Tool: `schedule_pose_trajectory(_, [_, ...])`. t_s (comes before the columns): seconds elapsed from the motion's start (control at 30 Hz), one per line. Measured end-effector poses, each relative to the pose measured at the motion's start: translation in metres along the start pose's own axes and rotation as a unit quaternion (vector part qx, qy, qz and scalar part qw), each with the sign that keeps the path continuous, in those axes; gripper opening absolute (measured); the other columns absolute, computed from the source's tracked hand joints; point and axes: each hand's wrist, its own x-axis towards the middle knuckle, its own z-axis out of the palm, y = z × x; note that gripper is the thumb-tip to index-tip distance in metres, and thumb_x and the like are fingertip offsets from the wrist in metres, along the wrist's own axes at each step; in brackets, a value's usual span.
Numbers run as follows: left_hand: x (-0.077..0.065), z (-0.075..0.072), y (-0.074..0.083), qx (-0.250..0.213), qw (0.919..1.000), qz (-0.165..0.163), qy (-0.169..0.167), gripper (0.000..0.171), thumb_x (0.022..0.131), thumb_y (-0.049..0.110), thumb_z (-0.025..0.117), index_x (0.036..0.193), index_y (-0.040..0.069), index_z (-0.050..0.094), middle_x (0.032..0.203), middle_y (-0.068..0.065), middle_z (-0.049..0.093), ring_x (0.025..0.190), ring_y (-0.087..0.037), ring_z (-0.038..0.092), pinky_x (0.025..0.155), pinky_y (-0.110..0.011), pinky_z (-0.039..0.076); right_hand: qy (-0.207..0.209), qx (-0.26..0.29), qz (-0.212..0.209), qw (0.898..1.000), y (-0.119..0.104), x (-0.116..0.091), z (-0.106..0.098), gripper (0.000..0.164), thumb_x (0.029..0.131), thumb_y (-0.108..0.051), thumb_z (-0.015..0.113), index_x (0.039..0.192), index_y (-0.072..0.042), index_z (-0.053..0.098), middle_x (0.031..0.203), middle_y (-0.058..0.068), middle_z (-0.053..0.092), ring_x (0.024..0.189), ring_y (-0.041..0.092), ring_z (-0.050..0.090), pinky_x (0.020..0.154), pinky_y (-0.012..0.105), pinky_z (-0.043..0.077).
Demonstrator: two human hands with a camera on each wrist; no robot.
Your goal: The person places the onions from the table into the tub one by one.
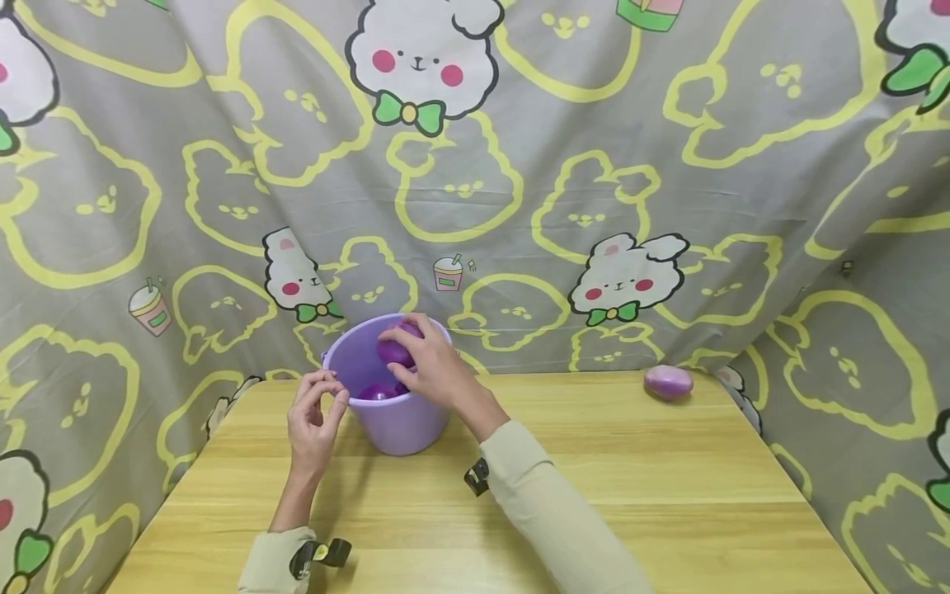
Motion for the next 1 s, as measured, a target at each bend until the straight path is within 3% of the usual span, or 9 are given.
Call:
schedule_pose_trajectory(0.1, [0.000,0.000,0.000,0.003,1.0000,0.001,0.000,0.010,0.085,-0.021,0.063,0.091,-0.013,0.067,0.103,-0.037,0.050,0.104,-0.035,0.053,0.102,-0.027,0.048,-0.007,-0.011,-0.011,1.000,-0.001,0.004,0.003,0.037,0.094,-0.020,0.076,0.130,-0.020,0.067,0.146,0.011,0.044,0.128,0.029,0.050,0.088,0.028,0.058])
schedule_pose_trajectory(0.33, [0.000,-0.001,0.001,0.002,1.0000,-0.001,0.001,0.010,0.085,-0.021,0.063,0.091,-0.013,0.067,0.105,-0.035,0.052,0.102,-0.041,0.051,0.102,-0.027,0.049,-0.027,-0.036,-0.021,0.999,0.000,0.009,0.009,0.038,0.093,-0.020,0.078,0.129,-0.019,0.067,0.145,0.013,0.047,0.133,0.029,0.047,0.109,0.047,0.045])
schedule_pose_trajectory(0.57, [0.000,0.000,0.000,0.002,1.0000,0.006,0.000,0.012,0.083,-0.022,0.064,0.091,-0.014,0.067,0.104,-0.039,0.049,0.103,-0.025,0.054,0.099,-0.024,0.049,-0.047,-0.044,-0.003,0.998,0.000,0.013,0.017,0.031,0.096,-0.017,0.074,0.127,-0.017,0.069,0.140,0.011,0.053,0.132,0.026,0.049,0.112,0.043,0.043])
schedule_pose_trajectory(0.73, [0.000,0.000,0.000,0.000,1.0000,0.009,0.001,0.012,0.083,-0.023,0.064,0.091,-0.014,0.067,0.103,-0.039,0.049,0.102,-0.024,0.054,0.098,-0.024,0.049,-0.042,-0.061,-0.010,0.997,0.000,0.014,0.019,0.027,0.096,-0.008,0.071,0.122,-0.013,0.071,0.135,0.009,0.058,0.128,0.024,0.053,0.110,0.038,0.046])
schedule_pose_trajectory(1.0, [0.001,0.000,0.001,-0.001,1.0000,0.005,0.001,0.010,0.084,-0.021,0.063,0.091,-0.014,0.067,0.103,-0.039,0.048,0.102,-0.024,0.054,0.102,-0.026,0.048,-0.031,-0.058,-0.023,0.998,-0.002,0.008,0.014,0.023,0.096,-0.008,0.069,0.118,-0.011,0.072,0.127,0.006,0.061,0.123,0.022,0.057,0.106,0.036,0.049])
